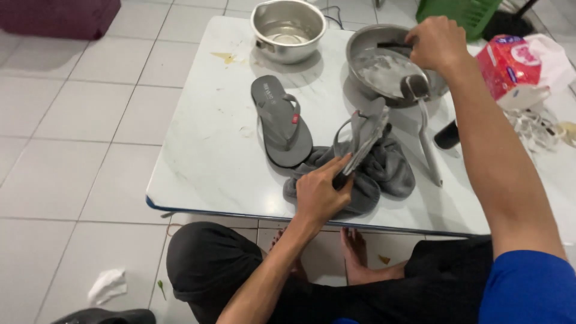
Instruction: Cleaning a flip-flop by applying foam, scrubbing with a brush, and wiping with a cloth.
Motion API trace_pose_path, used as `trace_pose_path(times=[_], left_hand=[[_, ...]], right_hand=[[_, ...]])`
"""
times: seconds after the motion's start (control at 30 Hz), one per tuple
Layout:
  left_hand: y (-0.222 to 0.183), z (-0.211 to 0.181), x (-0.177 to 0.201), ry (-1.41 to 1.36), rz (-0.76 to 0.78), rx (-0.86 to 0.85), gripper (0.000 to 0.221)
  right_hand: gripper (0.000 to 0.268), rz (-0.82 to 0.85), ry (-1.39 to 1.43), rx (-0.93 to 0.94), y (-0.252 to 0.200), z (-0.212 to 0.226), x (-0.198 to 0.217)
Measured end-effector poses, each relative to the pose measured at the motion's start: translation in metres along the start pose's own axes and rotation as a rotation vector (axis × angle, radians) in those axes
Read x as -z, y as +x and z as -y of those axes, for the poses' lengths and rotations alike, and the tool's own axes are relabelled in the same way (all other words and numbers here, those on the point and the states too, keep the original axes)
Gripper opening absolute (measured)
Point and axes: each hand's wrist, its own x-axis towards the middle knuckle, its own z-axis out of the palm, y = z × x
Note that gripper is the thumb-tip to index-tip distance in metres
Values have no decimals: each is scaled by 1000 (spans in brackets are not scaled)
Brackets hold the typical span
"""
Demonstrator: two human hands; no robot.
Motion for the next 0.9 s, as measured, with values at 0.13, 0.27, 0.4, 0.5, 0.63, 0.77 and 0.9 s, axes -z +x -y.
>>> trace_pose_path(times=[0.13,0.27,0.4,0.5,0.63,0.77,0.9], left_hand=[[1,-8,1,20,-16,41,41],[8,-18,3,72,-32,-17,40],[6,-27,4,114,22,39,37],[18,-32,1,144,33,36,44],[13,-31,1,134,-10,3,38],[9,-22,-1,111,-47,-58,37],[13,-19,1,63,-81,-40,38]], right_hand=[[31,-303,-317,112,-50,6,24],[29,-336,-366,67,-64,3,-5],[22,-368,-175,-1,-69,12,-23],[27,-319,-190,-17,-63,11,0],[18,-475,-205,2,-78,8,23],[17,-549,-267,89,-89,-3,30],[26,-397,-442,150,-92,-8,12]])
